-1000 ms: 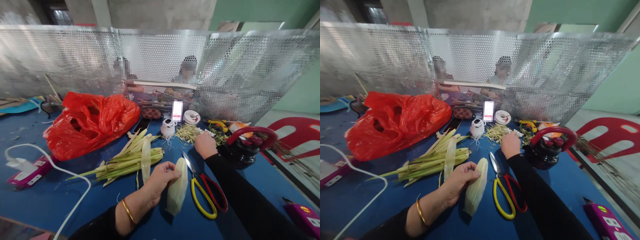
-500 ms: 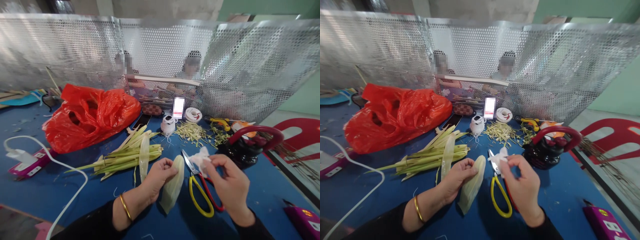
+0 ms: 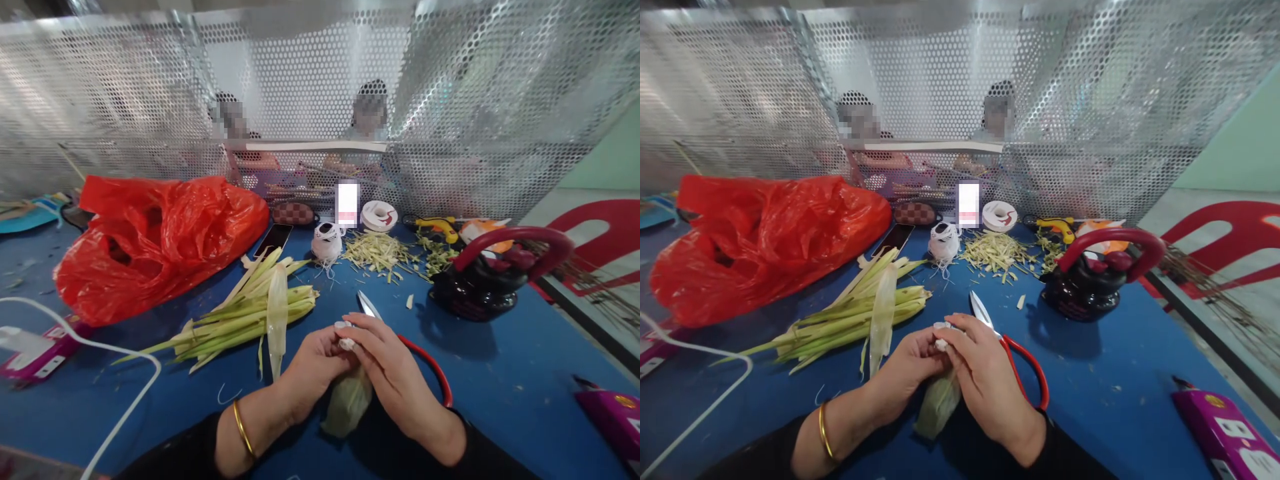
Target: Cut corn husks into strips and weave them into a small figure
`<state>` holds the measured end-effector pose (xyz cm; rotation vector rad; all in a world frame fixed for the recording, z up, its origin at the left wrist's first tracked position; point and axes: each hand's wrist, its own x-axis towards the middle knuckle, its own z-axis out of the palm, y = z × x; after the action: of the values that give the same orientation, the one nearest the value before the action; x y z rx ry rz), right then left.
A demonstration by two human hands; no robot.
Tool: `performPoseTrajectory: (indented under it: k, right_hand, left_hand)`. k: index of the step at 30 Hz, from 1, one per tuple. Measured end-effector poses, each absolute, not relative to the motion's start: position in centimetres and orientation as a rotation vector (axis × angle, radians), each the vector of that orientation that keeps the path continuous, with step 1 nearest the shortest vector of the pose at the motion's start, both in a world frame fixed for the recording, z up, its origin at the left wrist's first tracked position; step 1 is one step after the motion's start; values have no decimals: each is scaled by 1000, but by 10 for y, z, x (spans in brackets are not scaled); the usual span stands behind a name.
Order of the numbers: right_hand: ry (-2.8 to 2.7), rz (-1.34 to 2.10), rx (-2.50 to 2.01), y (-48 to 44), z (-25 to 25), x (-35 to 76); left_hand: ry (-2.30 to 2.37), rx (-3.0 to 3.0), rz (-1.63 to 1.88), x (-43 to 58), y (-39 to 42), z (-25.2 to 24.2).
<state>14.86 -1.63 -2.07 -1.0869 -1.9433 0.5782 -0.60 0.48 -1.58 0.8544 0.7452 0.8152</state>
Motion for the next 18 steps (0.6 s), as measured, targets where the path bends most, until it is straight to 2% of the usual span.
performPoseTrajectory:
  k: [7, 10, 14, 18]
  right_hand:
    - [-1486, 1004, -1285, -13, -21, 149]
    - [-1180, 1287, -1264, -5, -22, 155]
    - [-741, 1480, -1207, -1, -15, 158]
    - [-707, 1590, -1069, -10, -8, 151]
  left_hand:
    - [746, 986, 608, -8, 0, -11]
    - [714, 1002, 555, -10, -1, -6]
    - [763, 966, 671, -11, 1, -4]
    - [913, 942, 766, -9, 4, -11]
